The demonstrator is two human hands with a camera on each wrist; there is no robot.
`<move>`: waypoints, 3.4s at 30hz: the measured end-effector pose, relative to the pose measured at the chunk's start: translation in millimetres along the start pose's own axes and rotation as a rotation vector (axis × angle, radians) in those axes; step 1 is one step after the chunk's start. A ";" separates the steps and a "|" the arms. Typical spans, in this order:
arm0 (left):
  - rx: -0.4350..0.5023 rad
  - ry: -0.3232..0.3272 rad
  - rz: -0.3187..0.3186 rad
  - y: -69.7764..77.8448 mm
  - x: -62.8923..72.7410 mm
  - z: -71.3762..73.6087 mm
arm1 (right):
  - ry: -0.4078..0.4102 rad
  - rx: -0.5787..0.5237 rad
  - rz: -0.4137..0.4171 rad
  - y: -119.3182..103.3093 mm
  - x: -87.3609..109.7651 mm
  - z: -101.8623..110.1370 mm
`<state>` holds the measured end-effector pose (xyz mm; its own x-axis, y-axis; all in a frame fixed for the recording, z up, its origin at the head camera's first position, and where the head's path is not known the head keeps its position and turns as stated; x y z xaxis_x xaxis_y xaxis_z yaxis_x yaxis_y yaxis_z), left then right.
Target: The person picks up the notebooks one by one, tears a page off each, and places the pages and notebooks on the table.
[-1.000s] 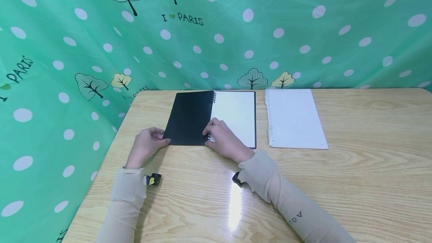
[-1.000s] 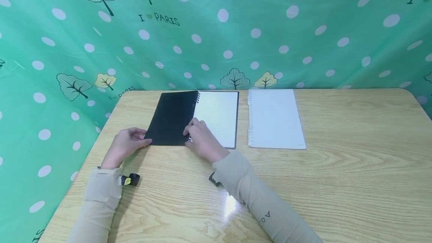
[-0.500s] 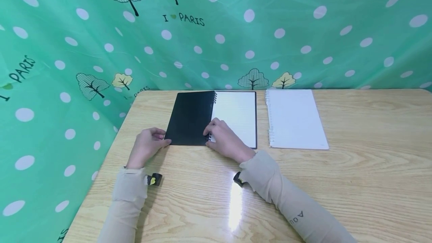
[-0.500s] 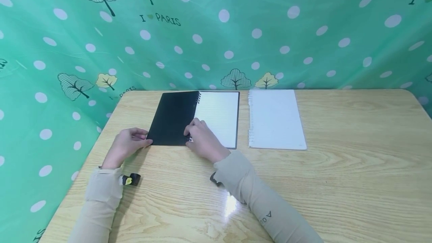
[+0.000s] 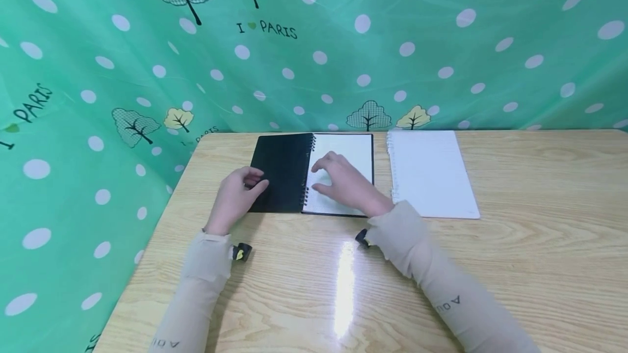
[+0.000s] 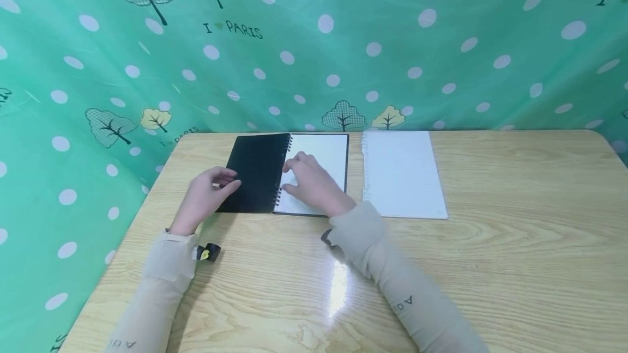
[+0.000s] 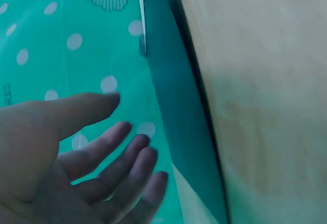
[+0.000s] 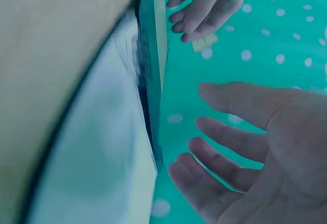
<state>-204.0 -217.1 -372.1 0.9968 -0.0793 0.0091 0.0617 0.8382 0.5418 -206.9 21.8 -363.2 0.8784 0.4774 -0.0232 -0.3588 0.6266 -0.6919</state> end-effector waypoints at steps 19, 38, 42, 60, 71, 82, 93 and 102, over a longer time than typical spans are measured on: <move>-0.103 -0.007 -0.089 33.4 -46.1 -26.8 | 0.006 0.092 -0.130 63.5 -20.8 51.8; -0.228 -0.326 -0.257 24.8 -62.9 -48.0 | -0.117 0.143 -0.158 102.2 -31.5 42.8; -0.272 -0.376 -0.252 23.9 -61.8 -51.2 | -0.091 0.131 -0.178 105.2 -29.6 41.7; -0.295 -0.405 -0.238 21.4 -61.7 -55.0 | 0.037 0.088 -0.240 108.6 -30.9 51.0; -0.285 -0.397 -0.242 24.3 -59.5 -53.7 | 0.054 0.061 -0.231 107.8 -30.9 50.3; -0.306 -0.339 -0.247 31.0 -58.6 -53.4 | 0.049 0.058 -0.226 109.1 -32.1 51.1; -0.253 -0.376 -0.425 59.8 -33.0 -60.8 | 0.047 0.081 -0.229 109.4 -31.5 50.8; -0.236 -0.548 -0.437 70.1 -14.2 -71.8 | 0.034 0.085 -0.227 109.4 -29.7 48.9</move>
<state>-210.2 -118.5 -394.6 0.7145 -0.6388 0.2854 0.5183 0.7573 0.3974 -287.7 106.2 -402.9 0.9491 0.2981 0.1012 -0.1745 0.7657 -0.6191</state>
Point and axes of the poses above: each hand's wrist, its own x-axis away from the middle knuckle, its own z-axis out of the back of the hand, y = z × x, the point moved 4 cm from there along -x, towards the middle knuckle, and after that the axes turned 5 degrees about -x, right-handed, at the moved point
